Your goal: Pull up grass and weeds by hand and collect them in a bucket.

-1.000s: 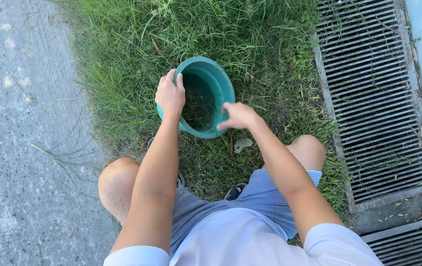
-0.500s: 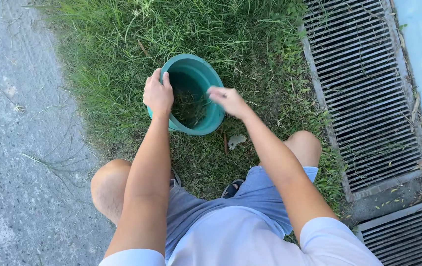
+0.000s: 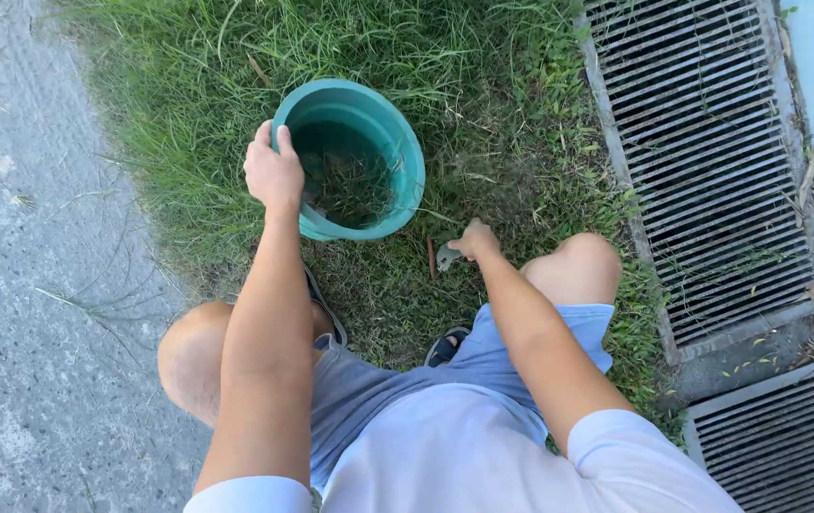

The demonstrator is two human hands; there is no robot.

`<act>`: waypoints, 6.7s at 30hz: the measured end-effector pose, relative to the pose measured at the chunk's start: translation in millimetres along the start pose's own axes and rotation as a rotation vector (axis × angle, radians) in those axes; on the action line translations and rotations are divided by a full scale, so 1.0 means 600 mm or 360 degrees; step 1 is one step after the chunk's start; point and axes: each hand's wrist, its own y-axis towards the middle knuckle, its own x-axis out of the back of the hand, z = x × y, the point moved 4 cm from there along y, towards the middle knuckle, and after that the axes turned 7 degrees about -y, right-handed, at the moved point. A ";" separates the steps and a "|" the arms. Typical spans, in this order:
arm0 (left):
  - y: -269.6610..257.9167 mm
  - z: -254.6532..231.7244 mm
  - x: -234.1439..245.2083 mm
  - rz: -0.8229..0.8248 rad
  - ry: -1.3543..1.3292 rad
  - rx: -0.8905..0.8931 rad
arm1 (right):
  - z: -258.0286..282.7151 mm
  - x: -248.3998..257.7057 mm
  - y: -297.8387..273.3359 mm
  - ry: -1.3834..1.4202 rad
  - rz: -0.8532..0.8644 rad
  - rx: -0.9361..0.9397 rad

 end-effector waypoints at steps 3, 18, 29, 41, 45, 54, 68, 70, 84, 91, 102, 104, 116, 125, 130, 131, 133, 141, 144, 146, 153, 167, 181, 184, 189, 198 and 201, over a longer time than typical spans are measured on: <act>-0.023 -0.028 0.013 0.0034 0.0025 -0.0131 | -0.017 -0.115 0.112 -0.0809 0.0008 0.0568; -0.033 -0.073 0.003 0.0126 -0.0008 -0.0135 | 0.121 0.305 -0.201 0.1379 -0.0976 0.0912; 0.004 -0.012 -0.012 0.0045 0.0046 0.0087 | 0.116 0.282 -0.091 0.1556 -0.0240 0.0743; 0.001 -0.025 -0.005 -0.0009 0.0006 0.0160 | 0.087 -0.109 -0.043 -0.0189 0.0133 0.0111; 0.001 -0.027 0.002 -0.0007 0.0030 0.0169 | 0.057 -0.160 0.033 0.0064 -0.0034 0.0091; -0.003 -0.030 0.004 0.0047 -0.0012 0.0163 | 0.036 0.166 -0.040 0.1835 -0.1200 0.0159; 0.031 0.008 0.024 0.0096 0.0004 0.0167 | 0.099 0.196 -0.066 0.0403 0.0399 0.0432; 0.050 0.028 0.038 0.0073 -0.0018 0.0220 | 0.097 0.093 -0.066 0.0041 0.0849 0.0308; -0.007 0.040 0.041 -0.0119 -0.0050 -0.0025 | 0.168 -0.066 0.099 -0.0804 -0.0423 0.0600; 0.001 0.038 0.040 -0.0111 -0.0046 -0.0011 | 0.211 0.045 -0.014 -0.0604 -0.0951 0.0833; -0.004 0.014 0.048 -0.0085 -0.0021 0.0049 | 0.248 0.004 0.127 -0.1006 -0.1170 0.0758; -0.010 0.011 0.042 -0.0090 -0.0017 0.0018 | 0.237 -0.004 0.133 -0.0877 -0.0876 0.0647; -0.039 -0.056 0.025 -0.0101 0.0016 -0.0119 | 0.169 -0.057 0.206 0.1117 -0.0358 0.0640; -0.030 -0.103 -0.007 -0.0116 -0.0016 -0.0307 | 0.145 -0.165 0.232 0.2148 -0.0198 0.0737; -0.037 -0.102 0.000 -0.0038 -0.0001 -0.0285 | 0.087 -0.140 0.067 0.1489 -0.0248 0.0398; -0.028 -0.105 0.003 -0.0049 -0.0012 -0.0277 | 0.088 -0.122 0.048 0.1683 -0.0247 0.0287; -0.034 -0.093 -0.001 -0.0027 -0.0018 -0.0259 | 0.087 -0.118 -0.001 0.1873 -0.0237 0.0139; -0.025 -0.068 0.010 -0.0034 0.0014 -0.0229 | 0.092 -0.086 -0.097 0.2664 0.0021 0.0206; -0.012 -0.070 0.013 -0.0047 0.0002 -0.0212 | 0.126 -0.074 -0.124 0.2820 0.0106 0.0075; -0.013 -0.061 0.013 -0.0043 0.0011 -0.0192 | 0.121 -0.068 -0.125 0.2957 0.0107 0.0081; -0.003 -0.045 -0.001 -0.0058 0.0013 -0.0255 | -0.057 0.298 -0.167 0.2957 -0.0657 0.0766; -0.047 -0.057 0.035 -0.0075 -0.0043 -0.0136 | 0.343 0.210 -0.049 0.2144 -0.0307 0.1188; 0.009 -0.001 0.079 0.0028 0.0005 -0.0075 | 0.117 0.249 -0.022 0.1199 -0.0423 0.0427; 0.027 0.016 0.123 -0.0016 0.0077 -0.0104 | 0.131 0.131 -0.054 0.0443 0.0774 0.0527; -0.001 0.035 0.127 0.0021 0.0097 -0.0103 | 0.189 0.111 -0.052 -0.0569 -0.0593 0.1031; -0.051 -0.040 0.103 0.0124 0.0031 -0.0281 | 0.150 0.084 0.133 -0.0678 -0.0558 0.0116; -0.063 -0.086 0.094 0.0190 0.0010 -0.0398 | 0.128 0.072 0.173 -0.0718 -0.0622 0.0104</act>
